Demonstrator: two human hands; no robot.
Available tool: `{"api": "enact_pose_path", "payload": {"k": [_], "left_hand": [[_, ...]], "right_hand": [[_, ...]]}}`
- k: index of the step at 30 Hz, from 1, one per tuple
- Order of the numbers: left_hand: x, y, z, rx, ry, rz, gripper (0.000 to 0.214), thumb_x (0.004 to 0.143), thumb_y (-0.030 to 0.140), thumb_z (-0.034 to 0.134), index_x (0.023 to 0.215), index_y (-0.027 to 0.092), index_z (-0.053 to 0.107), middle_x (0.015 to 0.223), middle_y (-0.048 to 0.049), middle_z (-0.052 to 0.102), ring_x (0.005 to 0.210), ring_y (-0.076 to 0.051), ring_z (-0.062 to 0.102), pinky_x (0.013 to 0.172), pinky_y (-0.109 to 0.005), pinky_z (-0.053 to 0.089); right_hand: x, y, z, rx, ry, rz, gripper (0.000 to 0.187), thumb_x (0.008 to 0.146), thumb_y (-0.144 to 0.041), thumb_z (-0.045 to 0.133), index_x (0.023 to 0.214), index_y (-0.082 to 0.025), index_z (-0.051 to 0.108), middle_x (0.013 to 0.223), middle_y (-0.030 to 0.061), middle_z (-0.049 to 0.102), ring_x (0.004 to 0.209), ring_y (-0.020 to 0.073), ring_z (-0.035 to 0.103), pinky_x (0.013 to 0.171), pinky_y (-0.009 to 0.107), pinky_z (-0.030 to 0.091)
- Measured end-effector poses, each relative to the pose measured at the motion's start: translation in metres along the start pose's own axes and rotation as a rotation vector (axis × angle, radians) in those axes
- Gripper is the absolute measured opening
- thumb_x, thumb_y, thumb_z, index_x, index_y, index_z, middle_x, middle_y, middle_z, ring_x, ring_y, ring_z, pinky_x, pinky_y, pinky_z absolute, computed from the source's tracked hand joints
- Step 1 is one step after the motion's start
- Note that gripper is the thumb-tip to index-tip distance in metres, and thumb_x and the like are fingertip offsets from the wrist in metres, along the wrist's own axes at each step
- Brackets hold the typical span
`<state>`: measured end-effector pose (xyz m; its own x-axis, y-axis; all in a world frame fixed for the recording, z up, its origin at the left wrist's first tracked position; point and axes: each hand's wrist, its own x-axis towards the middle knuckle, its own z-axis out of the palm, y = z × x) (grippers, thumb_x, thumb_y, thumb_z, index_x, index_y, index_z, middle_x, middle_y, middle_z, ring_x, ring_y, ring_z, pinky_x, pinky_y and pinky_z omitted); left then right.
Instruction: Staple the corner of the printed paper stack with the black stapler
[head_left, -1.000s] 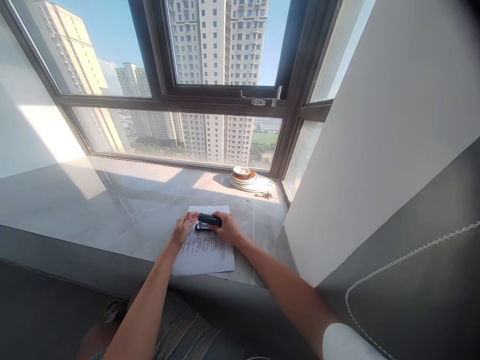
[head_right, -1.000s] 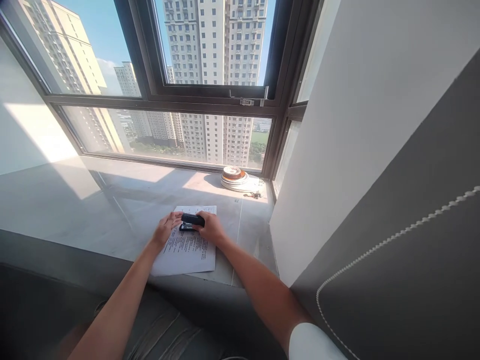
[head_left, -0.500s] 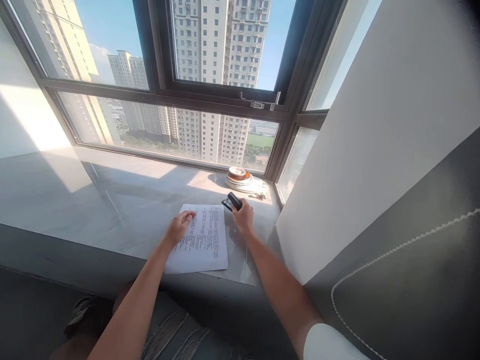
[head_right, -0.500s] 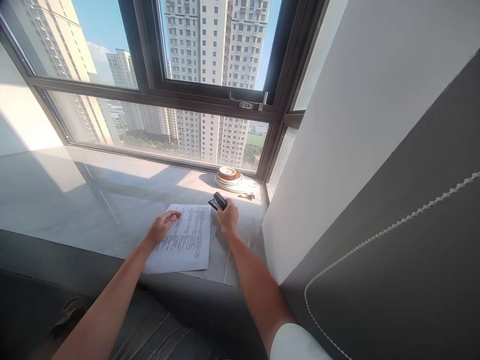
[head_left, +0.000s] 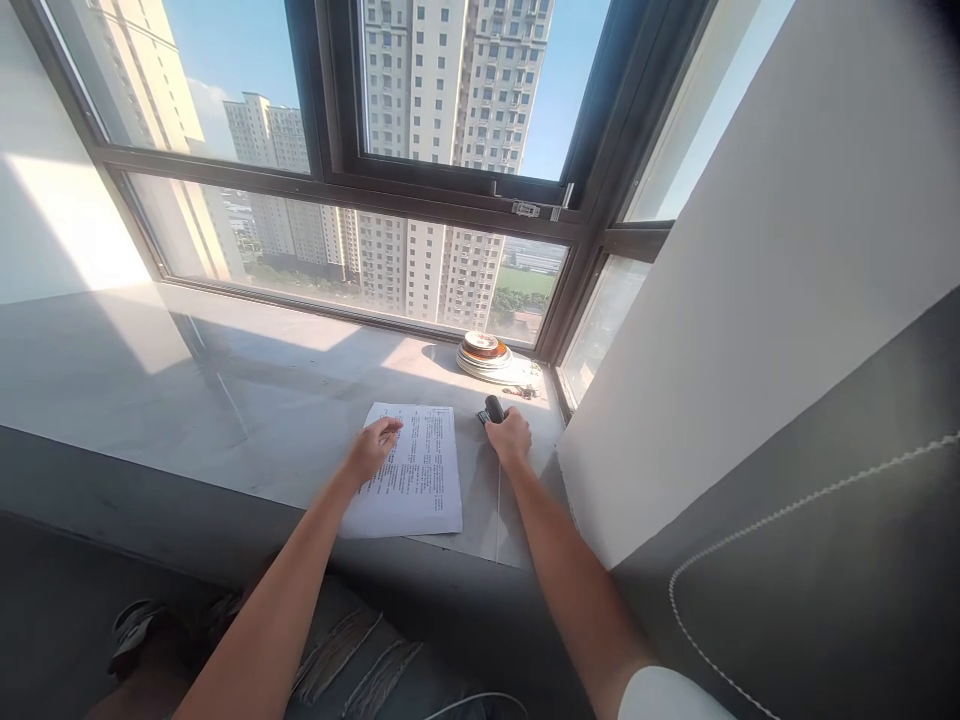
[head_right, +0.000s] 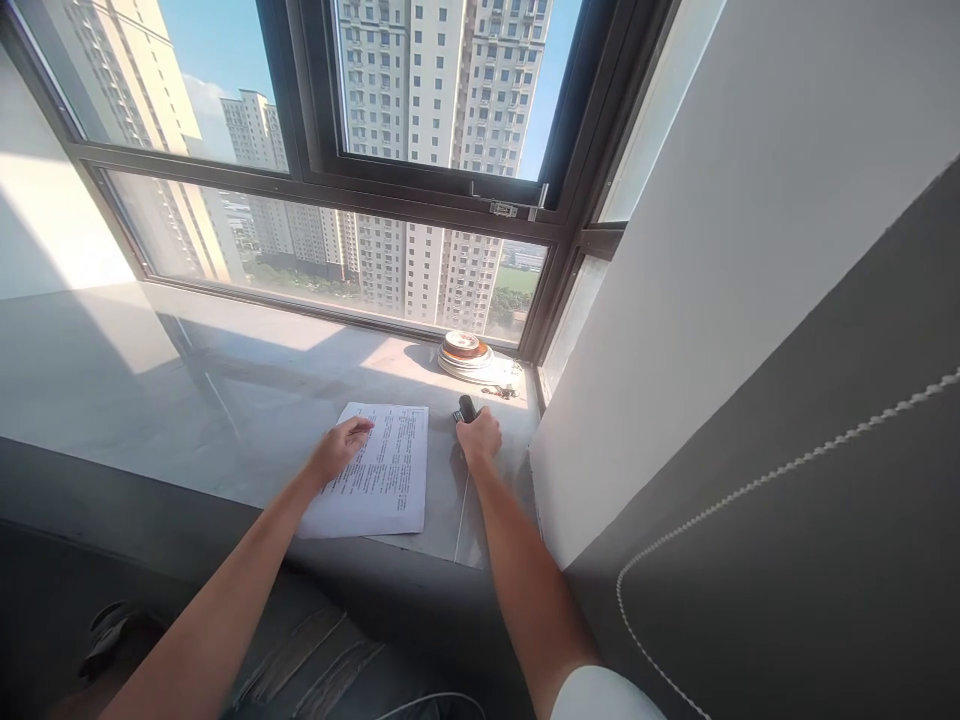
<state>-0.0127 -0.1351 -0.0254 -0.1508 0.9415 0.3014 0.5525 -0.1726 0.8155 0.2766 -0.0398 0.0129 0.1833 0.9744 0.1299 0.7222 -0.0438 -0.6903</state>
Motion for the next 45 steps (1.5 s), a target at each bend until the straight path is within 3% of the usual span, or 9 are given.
{"api": "enact_pose_path", "payload": {"k": [8,13,19,23,29,32,35,39,45], "left_hand": [[0.024,0.009,0.025,0.196,-0.129,0.220,0.029,0.086,0.026,0.052,0.108,0.022,0.071,0.122,-0.0124,0.072,0.119,-0.032,0.066,0.110,-0.049,0.051],[0.042,0.010,0.036,0.040,-0.128,0.223,0.037,0.080,0.025,0.054,0.113,0.020,0.069,0.124,-0.0123,0.072,0.119,-0.030,0.067,0.110,-0.048,0.053],[0.043,-0.024,-0.015,0.123,0.287,0.034,0.026,0.075,0.023,0.047,0.094,0.022,0.065,0.107,-0.0138,0.074,0.108,-0.032,0.069,0.104,-0.049,0.054],[0.035,-0.041,-0.043,0.198,0.247,0.072,0.021,0.068,0.025,0.049,0.083,0.025,0.063,0.095,-0.0109,0.072,0.095,-0.030,0.069,0.096,-0.044,0.057],[0.027,-0.039,-0.043,0.150,0.188,0.102,0.022,0.067,0.029,0.048,0.078,0.025,0.067,0.088,-0.0092,0.071,0.088,-0.028,0.067,0.090,-0.043,0.059],[0.026,-0.039,-0.047,0.063,0.218,0.060,0.026,0.065,0.029,0.048,0.081,0.024,0.068,0.090,-0.0088,0.072,0.090,-0.028,0.069,0.091,-0.045,0.059],[0.025,-0.034,-0.051,0.001,0.246,-0.002,0.027,0.063,0.027,0.047,0.081,0.022,0.067,0.090,-0.0090,0.073,0.089,-0.028,0.070,0.089,-0.045,0.058],[0.012,-0.019,-0.055,0.036,0.206,-0.039,0.029,0.070,0.021,0.043,0.084,0.020,0.068,0.091,-0.0094,0.072,0.092,-0.027,0.069,0.079,-0.041,0.059],[-0.031,-0.035,-0.090,0.242,0.219,-0.119,0.023,0.083,0.011,0.050,0.082,0.020,0.071,0.103,-0.0114,0.071,0.101,-0.026,0.065,0.098,-0.044,0.051]], "right_hand": [[-0.022,-0.023,0.002,0.126,0.092,-0.307,0.020,0.078,-0.020,0.059,0.089,-0.025,0.044,0.094,0.0052,0.064,0.086,0.0227,0.060,0.068,0.030,0.041],[-0.047,-0.055,0.031,0.213,-0.121,-0.445,0.026,0.072,-0.020,0.062,0.081,-0.025,0.039,0.078,-0.0020,0.057,0.074,0.0177,0.053,0.063,0.026,0.035],[-0.064,-0.063,0.047,0.157,-0.269,-0.432,0.031,0.069,-0.013,0.062,0.083,-0.026,0.038,0.082,0.0003,0.058,0.076,0.0195,0.055,0.060,0.025,0.035],[-0.065,-0.042,0.040,0.128,-0.291,-0.307,0.031,0.071,-0.014,0.064,0.088,-0.026,0.041,0.087,0.0030,0.061,0.076,0.0221,0.058,0.057,0.026,0.038],[-0.036,-0.020,0.016,0.209,-0.252,-0.269,0.027,0.083,-0.040,0.070,0.097,-0.025,0.052,0.093,0.0042,0.067,0.086,0.0232,0.063,0.067,0.029,0.048],[-0.011,-0.018,0.004,0.163,-0.049,-0.228,0.030,0.100,-0.047,0.044,0.106,-0.021,0.059,0.106,0.0111,0.069,0.100,0.0261,0.066,0.083,0.036,0.053],[0.010,-0.018,0.006,-0.030,0.113,-0.250,0.040,0.099,-0.043,0.048,0.126,-0.015,0.058,0.139,0.0221,0.059,0.135,0.0336,0.053,0.108,0.045,0.045],[0.016,-0.017,0.029,-0.214,-0.057,-0.277,0.064,0.092,-0.049,0.062,0.140,-0.006,0.055,0.157,0.0305,0.044,0.155,0.0409,0.033,0.122,0.055,0.032],[0.032,-0.010,0.069,-0.511,-0.239,-0.360,0.075,0.105,-0.049,0.032,0.158,0.005,0.038,0.167,0.0315,0.027,0.160,0.0433,0.020,0.128,0.061,0.016]]}}
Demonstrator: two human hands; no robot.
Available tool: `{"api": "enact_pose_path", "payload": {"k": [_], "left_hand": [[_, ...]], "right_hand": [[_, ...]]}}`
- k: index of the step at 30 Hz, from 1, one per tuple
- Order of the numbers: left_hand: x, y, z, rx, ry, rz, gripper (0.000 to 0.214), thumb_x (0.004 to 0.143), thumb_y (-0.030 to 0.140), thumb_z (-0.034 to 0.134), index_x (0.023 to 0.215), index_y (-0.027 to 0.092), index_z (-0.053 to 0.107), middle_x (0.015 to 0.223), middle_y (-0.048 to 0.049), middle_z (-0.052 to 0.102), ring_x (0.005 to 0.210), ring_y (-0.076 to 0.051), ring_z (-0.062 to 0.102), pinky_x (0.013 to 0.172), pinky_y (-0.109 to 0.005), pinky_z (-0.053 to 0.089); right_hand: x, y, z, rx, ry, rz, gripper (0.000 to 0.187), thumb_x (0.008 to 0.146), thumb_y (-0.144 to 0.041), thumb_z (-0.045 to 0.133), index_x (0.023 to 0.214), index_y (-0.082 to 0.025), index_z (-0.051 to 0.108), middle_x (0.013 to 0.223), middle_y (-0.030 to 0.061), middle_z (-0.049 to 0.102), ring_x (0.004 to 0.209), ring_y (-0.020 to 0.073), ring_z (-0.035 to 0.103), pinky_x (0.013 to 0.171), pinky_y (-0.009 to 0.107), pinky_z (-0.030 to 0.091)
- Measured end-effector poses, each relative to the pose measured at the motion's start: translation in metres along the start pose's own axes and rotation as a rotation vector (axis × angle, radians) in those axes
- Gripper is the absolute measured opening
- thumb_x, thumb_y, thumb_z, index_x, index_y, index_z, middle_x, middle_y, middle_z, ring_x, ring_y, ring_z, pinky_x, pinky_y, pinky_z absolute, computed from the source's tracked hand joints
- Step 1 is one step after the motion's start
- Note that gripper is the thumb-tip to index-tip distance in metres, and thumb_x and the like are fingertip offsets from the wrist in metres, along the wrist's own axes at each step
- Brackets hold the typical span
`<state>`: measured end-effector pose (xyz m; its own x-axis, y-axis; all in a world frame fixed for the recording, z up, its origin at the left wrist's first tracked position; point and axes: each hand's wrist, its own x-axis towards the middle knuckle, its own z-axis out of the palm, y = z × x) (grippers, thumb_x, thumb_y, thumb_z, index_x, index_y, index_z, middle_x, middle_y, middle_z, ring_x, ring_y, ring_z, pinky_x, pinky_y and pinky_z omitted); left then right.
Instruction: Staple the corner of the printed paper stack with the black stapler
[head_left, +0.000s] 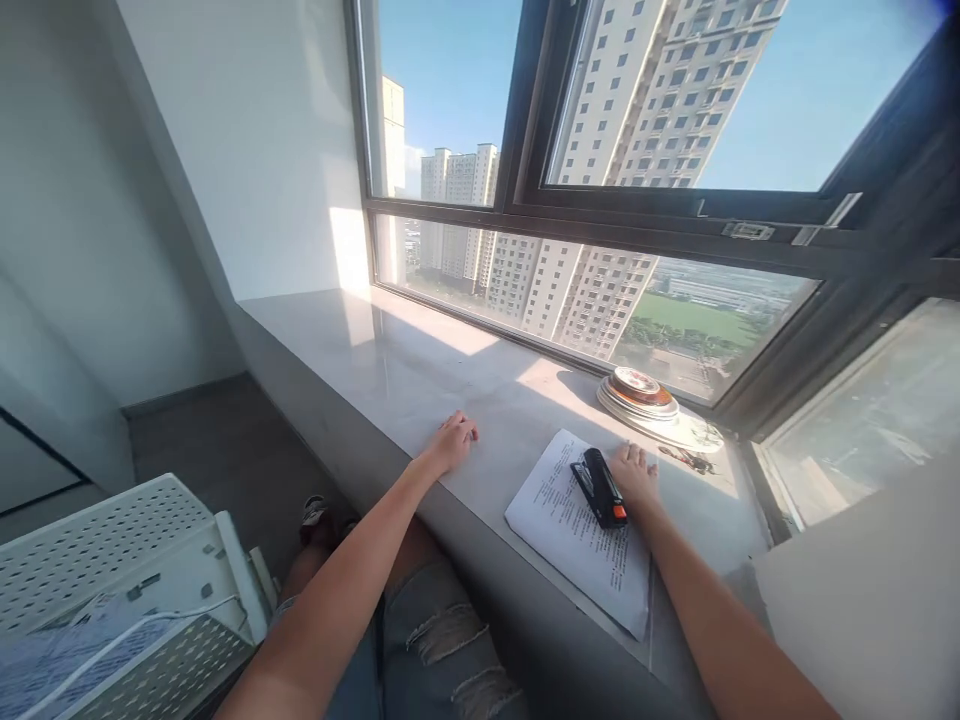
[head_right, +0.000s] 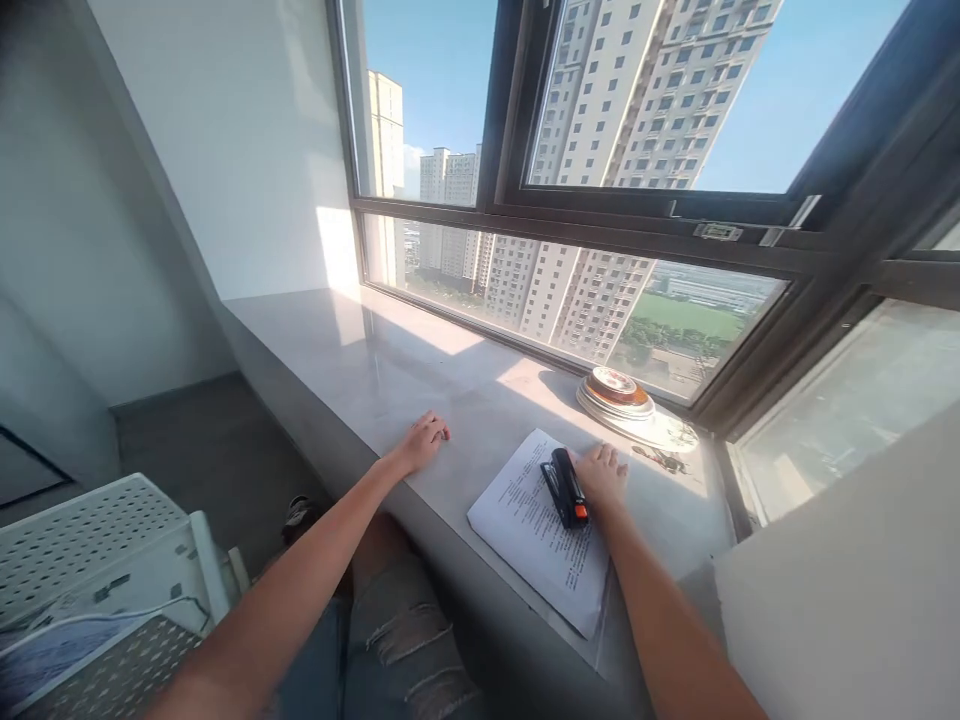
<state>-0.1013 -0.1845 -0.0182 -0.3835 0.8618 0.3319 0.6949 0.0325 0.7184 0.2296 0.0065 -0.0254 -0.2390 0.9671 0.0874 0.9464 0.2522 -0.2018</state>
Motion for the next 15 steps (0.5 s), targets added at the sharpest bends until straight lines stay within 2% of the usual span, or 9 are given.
{"api": "enact_pose_path", "payload": {"k": [3,7,12,15], "left_hand": [[-0.018,-0.015,-0.022,0.301,0.052,-0.045,0.024,0.092,0.010,0.047,0.098,0.019,0.069,0.119,-0.0171,0.064,0.116,-0.033,0.057,0.103,-0.050,0.045],[-0.027,-0.012,-0.029,0.568,0.102,-0.187,0.029,0.096,0.007,0.040,0.107,0.020,0.064,0.123,-0.0154,0.060,0.117,-0.030,0.054,0.100,-0.044,0.044],[-0.025,-0.006,-0.025,0.601,0.155,-0.235,0.027,0.096,0.007,0.043,0.106,0.022,0.063,0.123,-0.0135,0.060,0.116,-0.028,0.056,0.099,-0.041,0.045],[-0.025,-0.008,-0.027,0.589,0.175,-0.242,0.025,0.099,0.010,0.042,0.105,0.021,0.063,0.123,-0.0143,0.062,0.118,-0.030,0.057,0.100,-0.042,0.045]], "right_hand": [[0.016,-0.018,0.012,-0.017,0.041,-0.050,0.081,0.105,-0.051,0.029,0.160,0.009,0.033,0.166,0.0338,0.027,0.160,0.0429,0.020,0.128,0.059,0.020],[0.015,-0.077,0.019,0.000,0.023,-0.124,0.082,0.106,-0.051,0.024,0.160,0.009,0.032,0.167,0.0311,0.028,0.160,0.0423,0.019,0.127,0.061,0.018],[0.011,-0.178,0.026,0.052,-0.039,-0.269,0.086,0.105,-0.058,0.028,0.161,0.008,0.031,0.169,0.0280,0.025,0.161,0.0378,0.017,0.129,0.061,0.009],[0.011,-0.223,0.029,0.097,-0.083,-0.334,0.087,0.105,-0.059,0.030,0.162,0.006,0.030,0.171,0.0266,0.023,0.162,0.0355,0.014,0.130,0.059,0.008]]}}
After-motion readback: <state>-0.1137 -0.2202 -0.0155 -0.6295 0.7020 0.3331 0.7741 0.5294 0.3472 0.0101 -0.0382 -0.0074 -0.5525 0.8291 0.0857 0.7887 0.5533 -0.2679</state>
